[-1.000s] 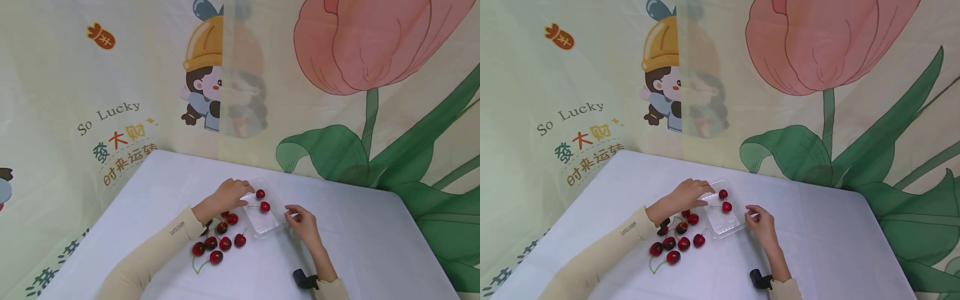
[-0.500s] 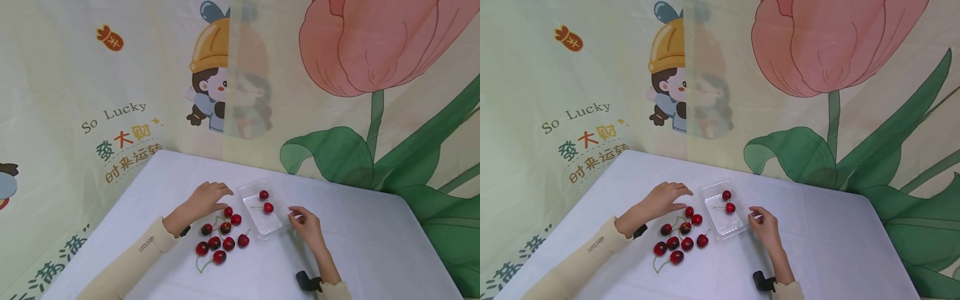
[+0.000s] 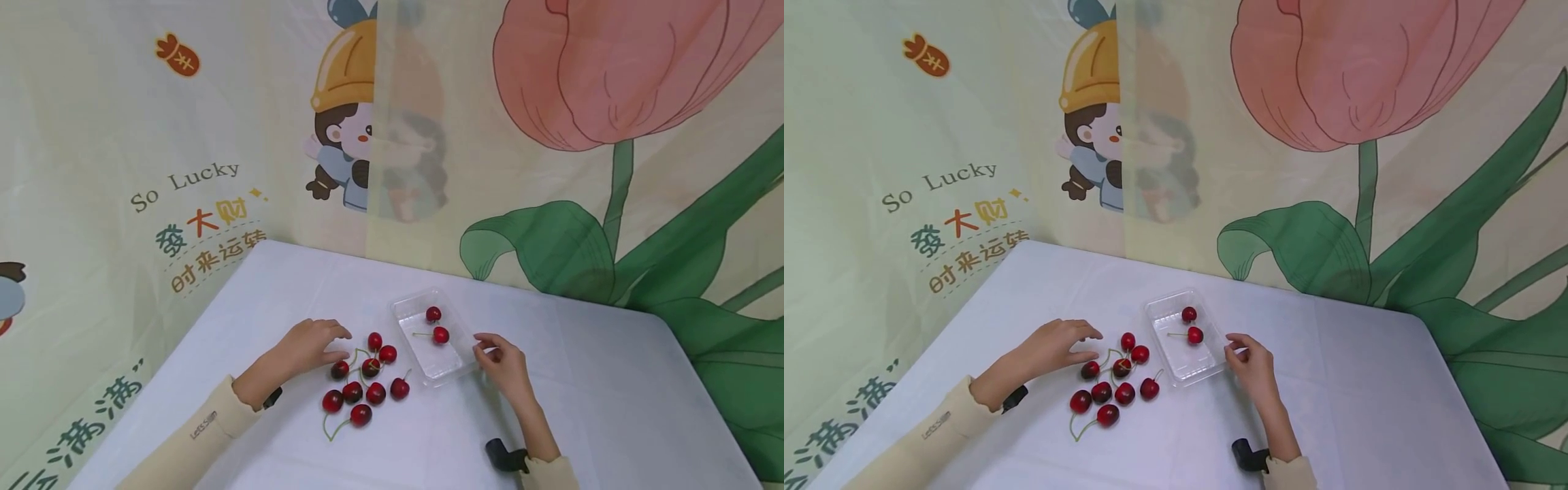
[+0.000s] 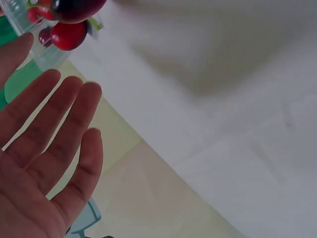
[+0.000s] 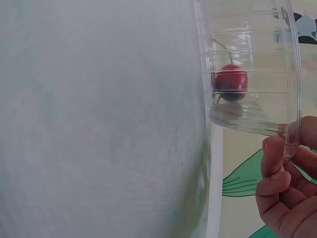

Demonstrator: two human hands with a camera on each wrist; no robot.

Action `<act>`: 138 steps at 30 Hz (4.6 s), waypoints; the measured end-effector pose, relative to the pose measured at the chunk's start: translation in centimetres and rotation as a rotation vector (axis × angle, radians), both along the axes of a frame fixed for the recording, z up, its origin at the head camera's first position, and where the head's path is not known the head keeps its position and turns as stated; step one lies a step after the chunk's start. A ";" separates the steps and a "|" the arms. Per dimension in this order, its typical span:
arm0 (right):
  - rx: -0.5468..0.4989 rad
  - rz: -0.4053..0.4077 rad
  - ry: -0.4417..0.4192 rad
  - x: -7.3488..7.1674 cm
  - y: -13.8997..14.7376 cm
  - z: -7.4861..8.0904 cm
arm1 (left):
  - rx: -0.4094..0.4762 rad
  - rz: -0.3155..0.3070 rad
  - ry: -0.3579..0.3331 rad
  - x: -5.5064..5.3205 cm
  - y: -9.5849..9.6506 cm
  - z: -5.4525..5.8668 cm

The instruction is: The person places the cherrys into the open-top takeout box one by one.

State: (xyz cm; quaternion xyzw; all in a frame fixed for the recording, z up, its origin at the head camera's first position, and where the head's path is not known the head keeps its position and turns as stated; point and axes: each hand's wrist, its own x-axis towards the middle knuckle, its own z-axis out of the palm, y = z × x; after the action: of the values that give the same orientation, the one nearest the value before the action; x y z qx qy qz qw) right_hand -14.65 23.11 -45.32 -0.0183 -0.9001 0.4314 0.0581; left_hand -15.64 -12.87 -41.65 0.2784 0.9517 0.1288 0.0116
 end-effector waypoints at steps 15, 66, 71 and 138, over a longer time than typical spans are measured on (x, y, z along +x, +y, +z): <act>0.003 -0.005 -0.020 -0.1 0.0 0.0 | 0.092 -0.090 -0.122 1.1 -1.4 -2.4; -0.029 0.010 -0.028 -0.1 0.2 0.1 | 0.171 0.084 0.107 2.3 -4.2 -2.3; -0.027 0.005 -0.028 -0.1 0.5 0.2 | 0.204 0.087 0.156 2.0 -4.3 -2.1; -0.038 0.038 0.014 -0.4 0.2 -0.1 | 0.115 -0.344 -0.055 -6.6 9.5 1.6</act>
State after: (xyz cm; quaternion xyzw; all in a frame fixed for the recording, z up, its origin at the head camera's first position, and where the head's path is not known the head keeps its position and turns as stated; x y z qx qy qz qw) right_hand -15.02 23.34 -45.38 0.0009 -0.8915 0.4495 0.0556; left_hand -22.26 -3.40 -40.06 0.4337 0.8804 0.1867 0.0434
